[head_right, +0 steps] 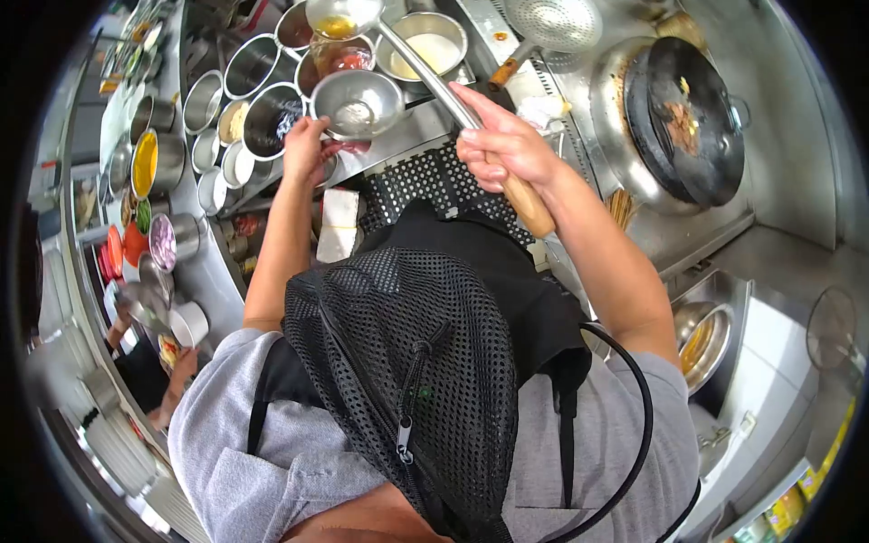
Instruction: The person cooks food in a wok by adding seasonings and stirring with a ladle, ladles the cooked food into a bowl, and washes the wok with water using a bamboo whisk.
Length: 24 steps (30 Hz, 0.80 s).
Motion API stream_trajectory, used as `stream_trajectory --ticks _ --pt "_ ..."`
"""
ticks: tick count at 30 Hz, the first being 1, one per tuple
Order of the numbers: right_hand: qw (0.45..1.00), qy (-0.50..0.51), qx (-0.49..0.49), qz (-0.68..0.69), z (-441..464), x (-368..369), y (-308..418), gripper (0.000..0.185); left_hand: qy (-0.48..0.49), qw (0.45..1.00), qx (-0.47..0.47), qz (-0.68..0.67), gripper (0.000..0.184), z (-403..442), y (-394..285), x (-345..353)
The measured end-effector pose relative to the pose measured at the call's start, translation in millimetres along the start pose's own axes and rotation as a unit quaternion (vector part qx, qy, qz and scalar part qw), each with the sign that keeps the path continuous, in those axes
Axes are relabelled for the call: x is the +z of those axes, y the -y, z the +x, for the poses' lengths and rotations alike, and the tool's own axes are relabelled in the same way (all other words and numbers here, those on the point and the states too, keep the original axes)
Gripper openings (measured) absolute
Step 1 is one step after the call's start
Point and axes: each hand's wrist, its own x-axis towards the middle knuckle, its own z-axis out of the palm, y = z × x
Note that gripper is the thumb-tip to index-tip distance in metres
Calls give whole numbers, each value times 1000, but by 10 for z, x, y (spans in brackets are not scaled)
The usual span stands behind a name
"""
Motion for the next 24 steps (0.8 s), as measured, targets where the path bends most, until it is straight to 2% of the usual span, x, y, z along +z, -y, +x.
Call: stream_trajectory --ticks 1,4,5,7,8,9,12,14,16,18,21,23,24 --pt "1000 8 -17 19 -157 -27 18 73 3 1000 5 2 20 10 -176 119" --pt "996 -9 -57 61 -705 -103 14 76 39 998 51 12 18 462 -433 548" --pt "997 -34 -60 44 -900 -148 -1 78 59 998 32 10 19 542 -522 800" --pt "978 -159 -79 -110 -1264 -165 -91 77 112 994 0 7 28 544 -772 1475" --pt "952 -231 -85 -183 -1477 -189 -124 77 159 987 -3 18 29 573 -812 1824" --pt "943 -265 -72 -187 -1726 -234 -145 76 206 978 -13 29 30 512 -867 2224" --pt "892 -363 -182 -197 -2391 -334 -162 77 325 944 -7 54 32 340 -822 3450" --pt "855 -447 -204 -166 -2751 -428 -177 80 364 928 45 61 31 -76 -802 4211" --pt "819 -518 -202 -143 -3071 -521 -118 81 392 901 120 145 25 -245 -658 4913" --pt "793 -565 -181 -138 -3311 -677 -98 80 342 804 307 377 25 -192 -408 5506" --pt "748 -629 -112 -180 -3365 -1126 -75 79 237 689 575 370 25 -159 -70 5924" --pt "716 -654 -52 -238 -3233 -1486 15 79 254 709 554 354 24 -61 -69 6047" --pt "636 -682 -59 -357 -3110 -1939 -90 78 264 719 541 347 24 -9 -83 6088"
